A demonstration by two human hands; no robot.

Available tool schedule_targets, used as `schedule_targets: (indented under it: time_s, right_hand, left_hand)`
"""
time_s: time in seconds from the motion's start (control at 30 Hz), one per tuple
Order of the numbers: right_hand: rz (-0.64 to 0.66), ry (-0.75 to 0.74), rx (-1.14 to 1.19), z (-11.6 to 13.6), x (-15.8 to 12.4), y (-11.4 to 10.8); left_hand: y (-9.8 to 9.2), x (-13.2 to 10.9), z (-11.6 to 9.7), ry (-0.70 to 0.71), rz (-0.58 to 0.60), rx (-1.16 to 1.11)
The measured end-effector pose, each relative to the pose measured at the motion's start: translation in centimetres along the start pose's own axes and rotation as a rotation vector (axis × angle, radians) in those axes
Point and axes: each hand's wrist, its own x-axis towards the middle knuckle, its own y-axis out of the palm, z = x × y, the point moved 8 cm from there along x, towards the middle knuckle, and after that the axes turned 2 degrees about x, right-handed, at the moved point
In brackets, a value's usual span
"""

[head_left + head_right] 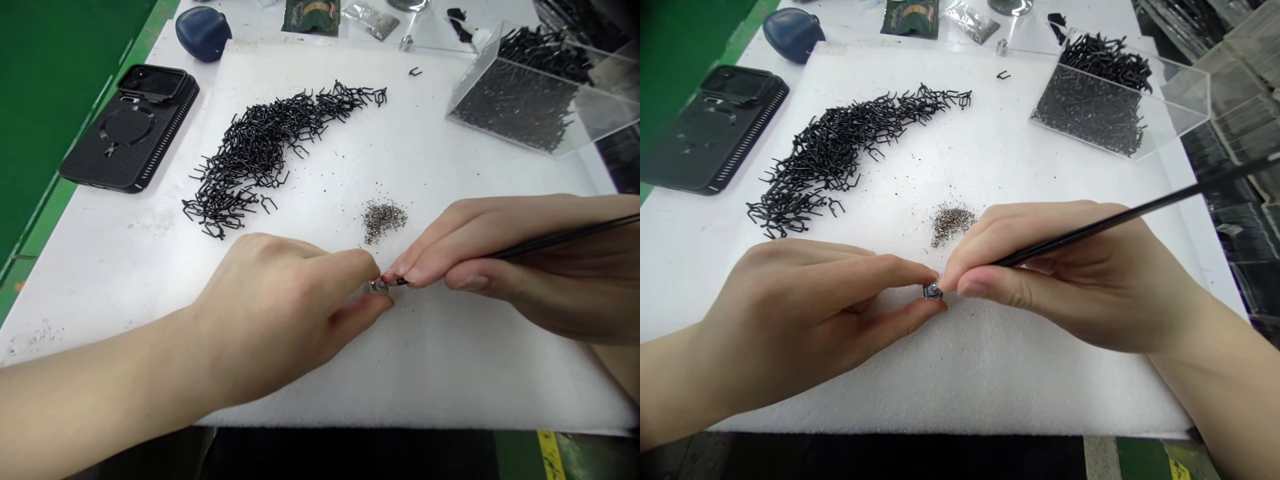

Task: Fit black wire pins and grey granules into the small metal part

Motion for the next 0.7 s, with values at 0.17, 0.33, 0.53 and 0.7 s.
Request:
schedule_targets:
  time_s: [0.17,0.33,0.53,0.7]
  right_hand:
    - [0.000,-0.020,-0.016,0.0,0.0,0.0]
    - [-0.026,0.006,-0.056,0.1,0.2,-0.2]
    - [-0.382,0.071,-0.268,-0.7,0.0,-4.1]
    - [-0.414,0.100,-0.327,-1.3,-0.1,-5.0]
  left_hand:
    - [0.1,0.1,0.1,-0.010,0.009,-0.001]
    - [0.2,0.2,0.3,-0.014,0.012,-0.019]
    - [0.1,0.2,0.2,-0.019,0.019,-0.042]
    - [-0.2,0.1,0.0,-0.025,0.005,-0.026]
